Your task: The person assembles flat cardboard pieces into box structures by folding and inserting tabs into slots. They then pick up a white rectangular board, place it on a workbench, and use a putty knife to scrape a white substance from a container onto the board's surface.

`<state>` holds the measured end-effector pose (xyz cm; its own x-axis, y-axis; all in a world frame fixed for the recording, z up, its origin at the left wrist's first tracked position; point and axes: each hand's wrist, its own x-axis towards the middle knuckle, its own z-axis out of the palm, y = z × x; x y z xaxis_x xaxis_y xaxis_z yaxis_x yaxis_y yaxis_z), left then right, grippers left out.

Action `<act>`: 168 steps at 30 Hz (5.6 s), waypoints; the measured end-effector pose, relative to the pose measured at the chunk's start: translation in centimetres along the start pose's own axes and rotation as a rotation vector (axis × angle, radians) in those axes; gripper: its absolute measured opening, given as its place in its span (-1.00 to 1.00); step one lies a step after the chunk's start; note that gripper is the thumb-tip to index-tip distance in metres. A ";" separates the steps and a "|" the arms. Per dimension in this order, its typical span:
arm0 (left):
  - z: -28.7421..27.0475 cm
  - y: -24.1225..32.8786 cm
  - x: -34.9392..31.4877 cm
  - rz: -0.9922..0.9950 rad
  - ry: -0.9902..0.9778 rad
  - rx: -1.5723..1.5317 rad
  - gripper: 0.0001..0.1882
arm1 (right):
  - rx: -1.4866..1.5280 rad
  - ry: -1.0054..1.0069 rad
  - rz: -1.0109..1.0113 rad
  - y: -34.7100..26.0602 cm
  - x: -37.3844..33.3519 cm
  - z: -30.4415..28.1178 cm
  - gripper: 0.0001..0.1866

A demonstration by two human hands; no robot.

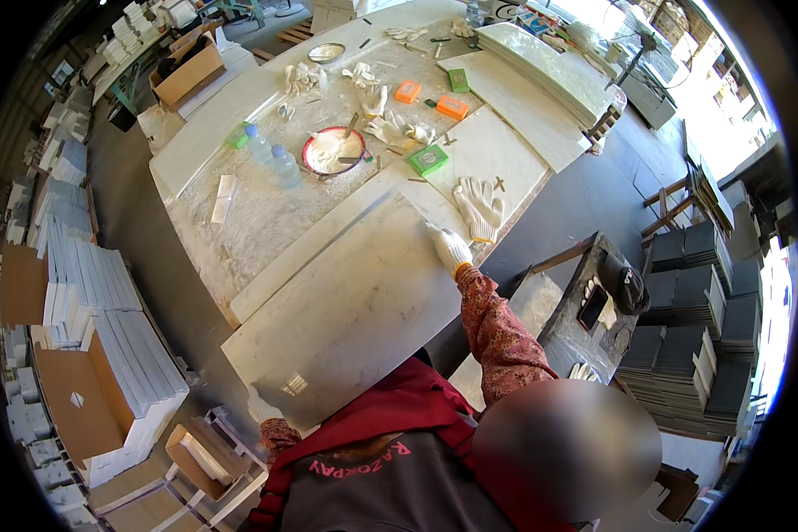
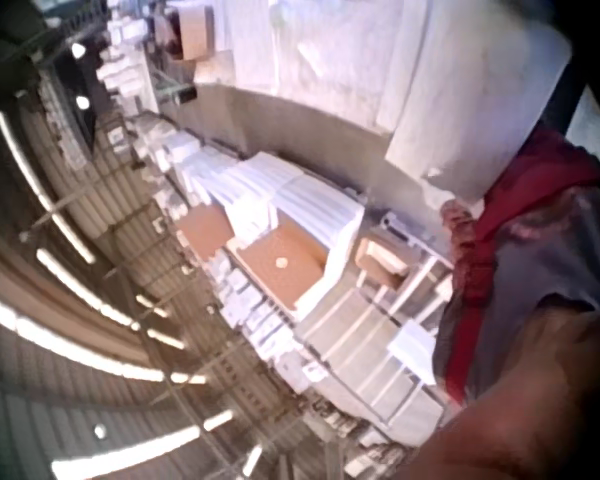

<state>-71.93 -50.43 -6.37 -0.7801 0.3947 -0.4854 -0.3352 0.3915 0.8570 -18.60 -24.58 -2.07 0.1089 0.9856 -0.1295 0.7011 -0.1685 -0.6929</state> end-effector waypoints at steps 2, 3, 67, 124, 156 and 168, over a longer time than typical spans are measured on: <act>0.5 0.4 -0.8 -0.020 0.094 0.089 -0.46 | 0.078 -0.095 0.128 -4.5 2.8 -0.8 -0.40; 0.1 0.5 -1.4 -0.032 0.154 0.132 -0.45 | 0.066 -0.161 0.171 -7.7 3.6 -1.4 -0.35; -5.6 6.4 4.7 -0.426 -0.696 0.085 -0.46 | -0.870 -0.047 -0.451 -19.9 -22.0 25.6 -0.20; -0.8 8.2 8.9 0.264 -0.587 0.562 -0.41 | -0.422 0.170 -0.142 -8.5 -3.9 12.2 -0.24; -3.0 -3.8 -22.3 0.138 -0.619 0.656 -0.58 | -0.684 0.169 -0.407 -2.0 -7.4 3.4 -0.49; -5.5 -8.9 -19.7 -0.017 -0.515 0.257 -0.45 | -0.199 -0.126 -0.005 1.0 -20.3 4.7 -0.46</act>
<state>-56.45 -66.25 -3.43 -0.3961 0.7150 -0.5760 -0.1559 0.5658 0.8096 -23.45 -44.87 -3.45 0.0251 0.9745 -0.2231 0.8277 -0.1454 -0.5420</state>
